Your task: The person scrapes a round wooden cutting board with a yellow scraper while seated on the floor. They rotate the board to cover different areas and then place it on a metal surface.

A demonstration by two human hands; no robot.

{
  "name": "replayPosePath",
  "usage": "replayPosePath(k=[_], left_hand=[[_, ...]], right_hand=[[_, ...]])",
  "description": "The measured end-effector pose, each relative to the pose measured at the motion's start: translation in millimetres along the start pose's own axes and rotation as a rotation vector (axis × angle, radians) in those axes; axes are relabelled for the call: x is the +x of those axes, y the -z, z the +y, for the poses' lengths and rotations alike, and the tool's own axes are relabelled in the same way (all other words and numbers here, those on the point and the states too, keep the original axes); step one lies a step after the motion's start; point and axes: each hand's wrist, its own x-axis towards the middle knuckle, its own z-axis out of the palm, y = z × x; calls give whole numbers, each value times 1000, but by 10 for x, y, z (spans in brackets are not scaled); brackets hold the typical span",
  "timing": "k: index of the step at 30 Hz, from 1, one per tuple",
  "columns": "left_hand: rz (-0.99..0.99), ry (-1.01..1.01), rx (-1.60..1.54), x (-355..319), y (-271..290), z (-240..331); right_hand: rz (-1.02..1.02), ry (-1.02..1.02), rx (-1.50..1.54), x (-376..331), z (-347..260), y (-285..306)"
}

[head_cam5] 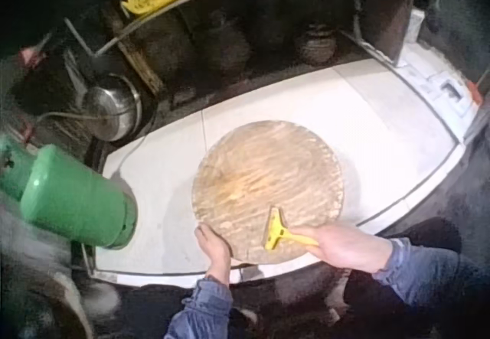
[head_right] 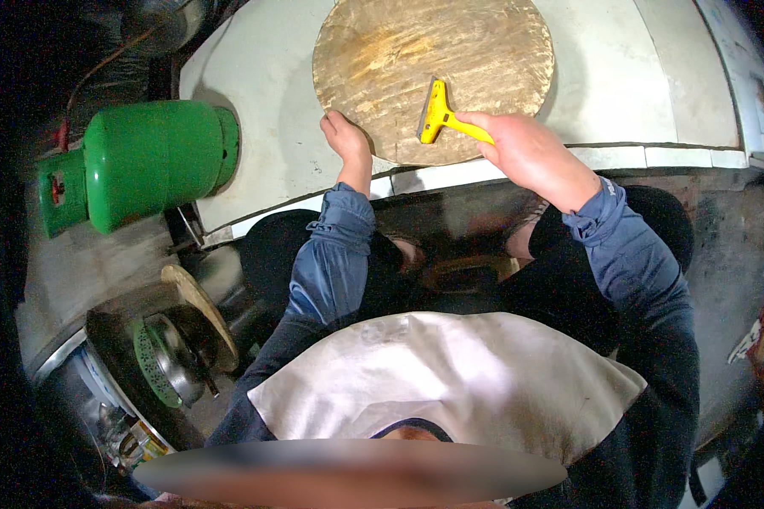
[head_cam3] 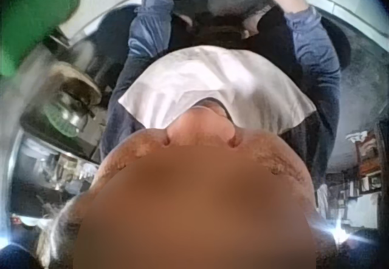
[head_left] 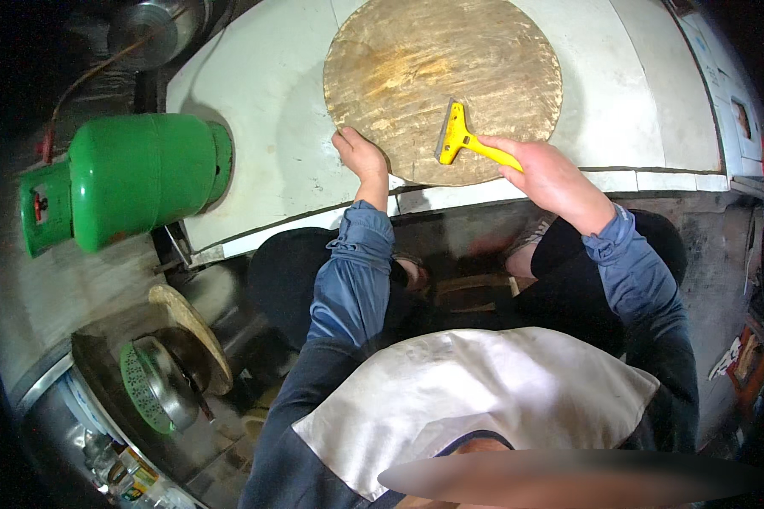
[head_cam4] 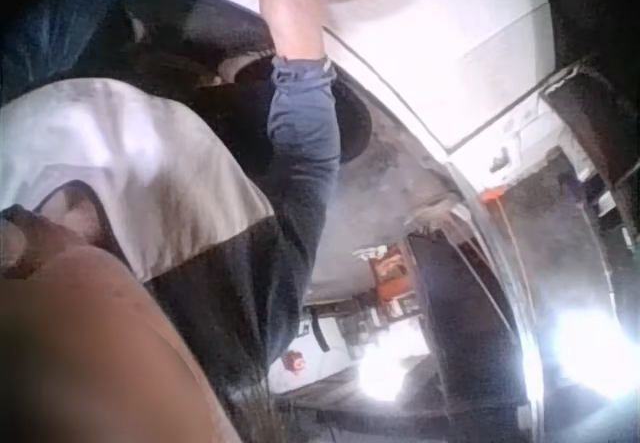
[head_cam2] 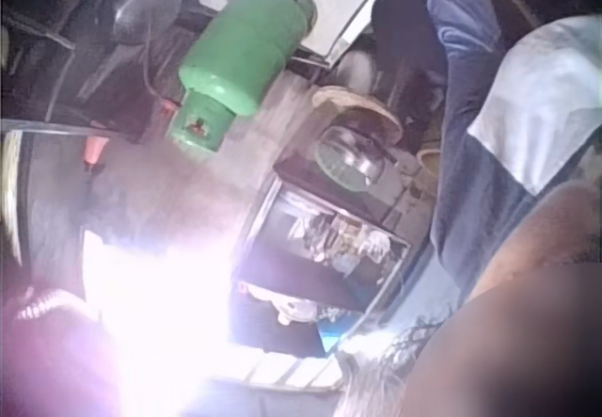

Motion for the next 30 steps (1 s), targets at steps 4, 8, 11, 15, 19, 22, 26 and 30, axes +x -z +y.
replayPosePath(k=[4,8,11,15,19,22,26,30], left_hand=[[-112,121,-135,65,126,-69],[-218,240,-213,-91,209,1],[-256,411,-299,-317,283,115],[-396,596,-209,-564,464,304],[-471,677,-197,-761,624,179],[-660,641,-120,-985,673,258],[-754,677,-131,-1140,694,209],[-765,684,-222,-1171,623,248]], right_hand=[[63,67,135,-14,89,-186],[40,15,124,82,-32,-416],[82,112,43,135,-8,-405],[125,154,111,182,32,-444],[115,171,126,299,-124,-601],[133,316,254,386,-131,-545],[275,251,242,199,-222,-346],[268,201,133,-1,-138,-485]])
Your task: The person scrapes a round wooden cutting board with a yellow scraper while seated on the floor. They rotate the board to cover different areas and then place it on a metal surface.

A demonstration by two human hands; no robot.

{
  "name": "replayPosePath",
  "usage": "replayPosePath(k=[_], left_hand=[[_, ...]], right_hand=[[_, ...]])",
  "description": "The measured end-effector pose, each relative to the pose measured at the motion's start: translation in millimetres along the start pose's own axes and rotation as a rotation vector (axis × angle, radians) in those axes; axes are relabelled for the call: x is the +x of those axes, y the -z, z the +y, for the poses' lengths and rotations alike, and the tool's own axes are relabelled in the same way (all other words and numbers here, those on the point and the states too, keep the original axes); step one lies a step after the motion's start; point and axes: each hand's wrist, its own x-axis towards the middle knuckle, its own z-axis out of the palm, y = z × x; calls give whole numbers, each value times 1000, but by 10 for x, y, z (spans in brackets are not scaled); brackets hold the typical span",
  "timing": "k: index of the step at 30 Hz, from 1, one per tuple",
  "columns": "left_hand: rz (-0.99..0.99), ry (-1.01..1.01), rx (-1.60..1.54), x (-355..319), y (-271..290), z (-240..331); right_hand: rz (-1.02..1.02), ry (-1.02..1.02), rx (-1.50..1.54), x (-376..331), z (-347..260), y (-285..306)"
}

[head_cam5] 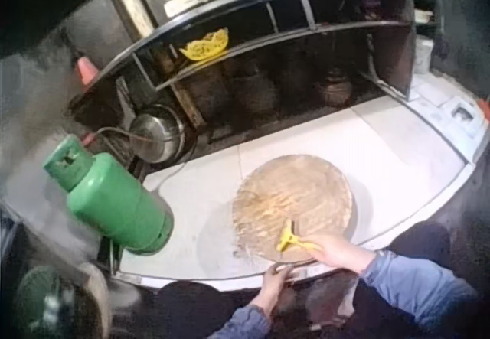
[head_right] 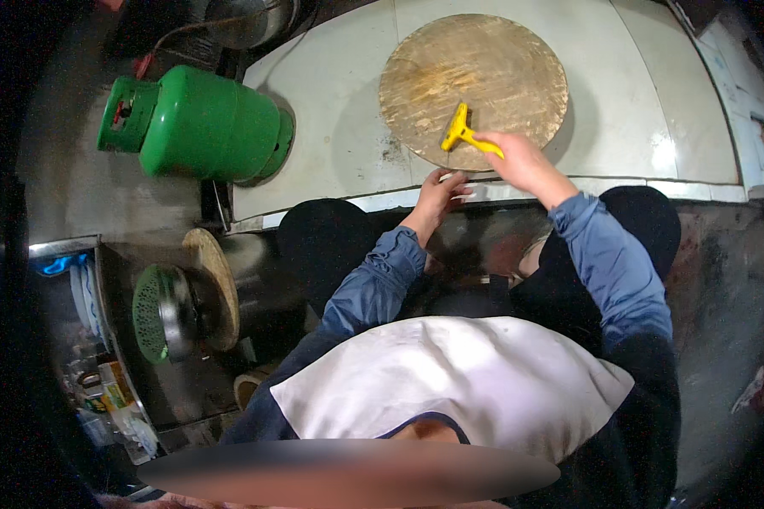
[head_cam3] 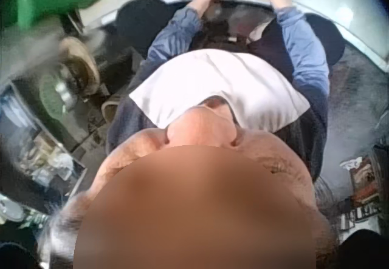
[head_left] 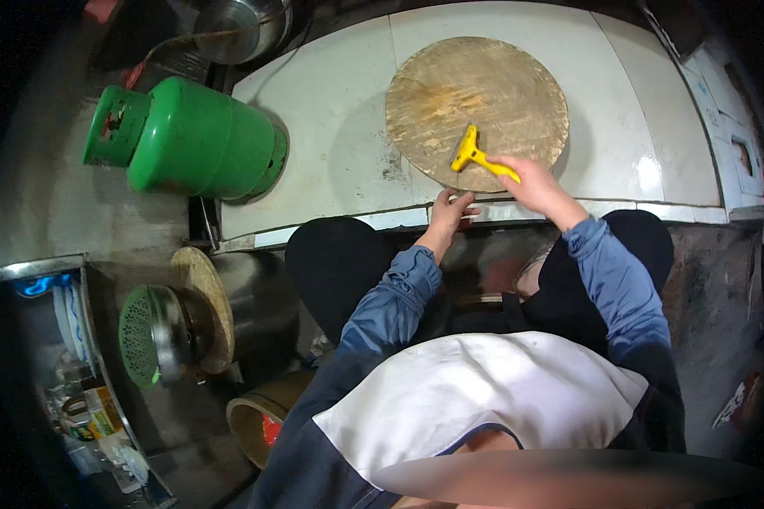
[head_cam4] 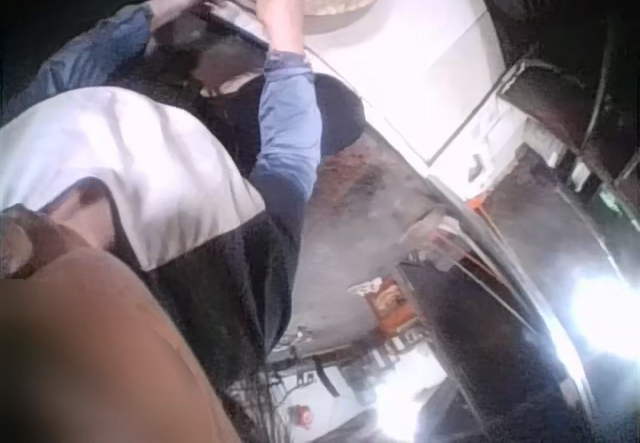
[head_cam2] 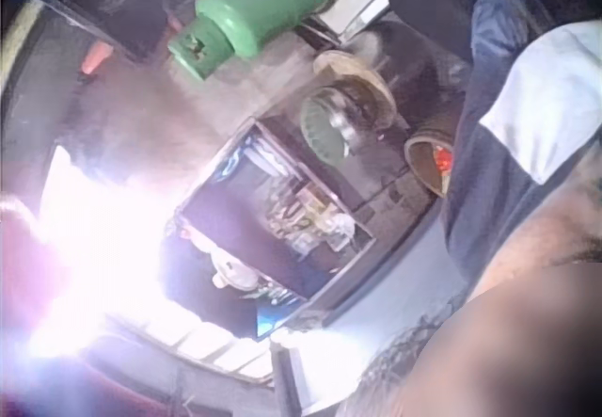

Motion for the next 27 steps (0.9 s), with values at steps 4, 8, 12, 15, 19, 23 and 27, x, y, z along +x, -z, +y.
replayPosePath(k=[4,8,12,15,19,23,27], left_hand=[[-18,21,-169,129,-55,37],[26,-58,-279,224,-178,3],[87,-76,-260,238,-249,-41],[73,-78,-237,214,-219,-54],[151,-245,-207,381,-225,-283],[111,-176,-233,240,-273,-148],[165,-191,-182,390,-245,-256]], right_hand=[[26,-69,50,-89,-157,-262],[65,-128,56,61,-163,-563],[81,-195,-55,358,-494,-648],[77,-151,-41,375,-421,-663],[100,-123,-57,222,-524,-706],[87,-139,-77,494,-486,-663],[-12,-204,-77,431,-644,-641]])
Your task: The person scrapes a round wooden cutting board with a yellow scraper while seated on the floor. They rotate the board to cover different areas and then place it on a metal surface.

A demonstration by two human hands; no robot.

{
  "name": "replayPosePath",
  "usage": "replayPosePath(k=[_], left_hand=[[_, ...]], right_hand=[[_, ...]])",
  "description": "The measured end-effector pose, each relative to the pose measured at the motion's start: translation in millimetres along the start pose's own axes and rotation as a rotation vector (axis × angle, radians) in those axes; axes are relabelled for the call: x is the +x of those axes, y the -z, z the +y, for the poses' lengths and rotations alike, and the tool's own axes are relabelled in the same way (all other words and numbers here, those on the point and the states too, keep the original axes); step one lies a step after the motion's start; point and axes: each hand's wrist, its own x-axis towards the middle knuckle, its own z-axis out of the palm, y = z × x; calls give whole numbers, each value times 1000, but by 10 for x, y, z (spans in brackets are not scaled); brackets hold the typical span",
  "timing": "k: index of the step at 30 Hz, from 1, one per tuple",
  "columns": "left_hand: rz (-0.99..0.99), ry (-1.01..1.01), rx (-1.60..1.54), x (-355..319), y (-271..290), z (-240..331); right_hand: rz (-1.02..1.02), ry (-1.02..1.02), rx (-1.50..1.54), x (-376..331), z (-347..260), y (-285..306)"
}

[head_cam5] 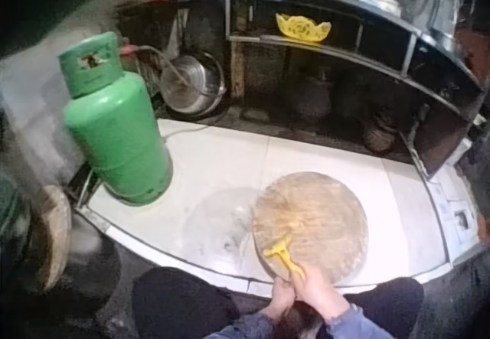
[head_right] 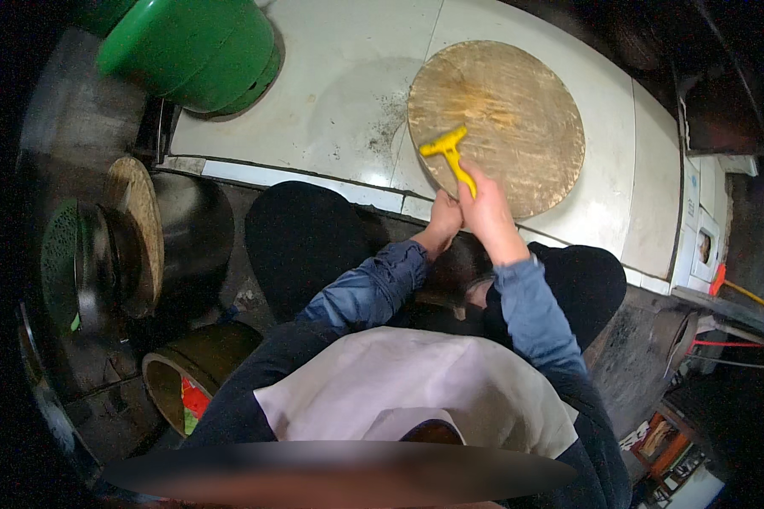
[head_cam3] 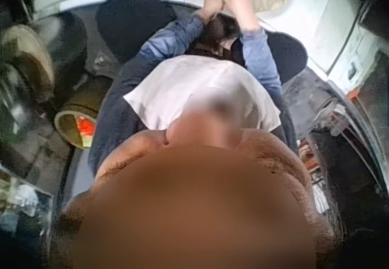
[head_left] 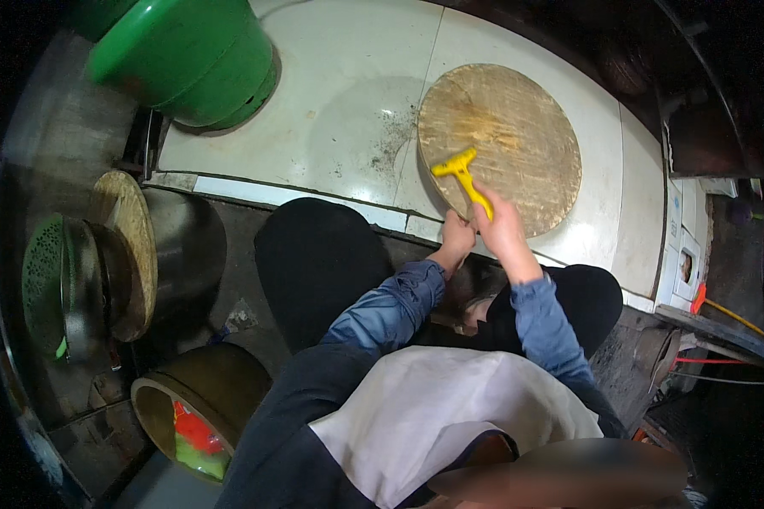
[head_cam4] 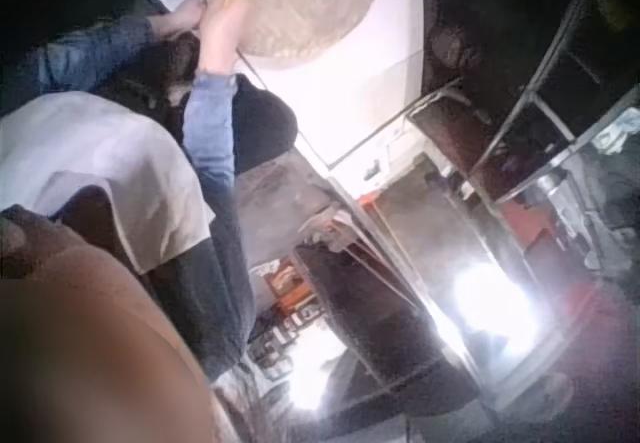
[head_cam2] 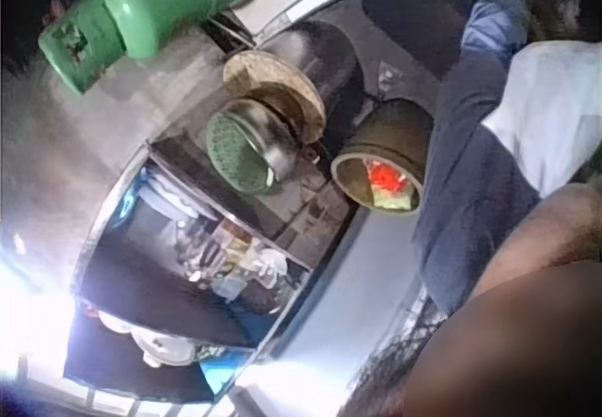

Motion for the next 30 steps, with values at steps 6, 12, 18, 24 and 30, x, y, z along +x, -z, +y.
replayPosePath(k=[6,12,18,24,30], left_hand=[[-1,-19,103,-142,-56,128],[-2,-131,41,-99,-37,-12],[-16,16,43,-59,-12,89],[-9,-96,65,-113,6,-5],[18,26,125,5,45,135]], right_hand=[[66,68,-41,54,63,-65],[75,119,-35,-95,57,-101],[48,76,21,110,39,-94],[50,158,26,-145,105,-142],[7,62,-5,166,-2,-77]])
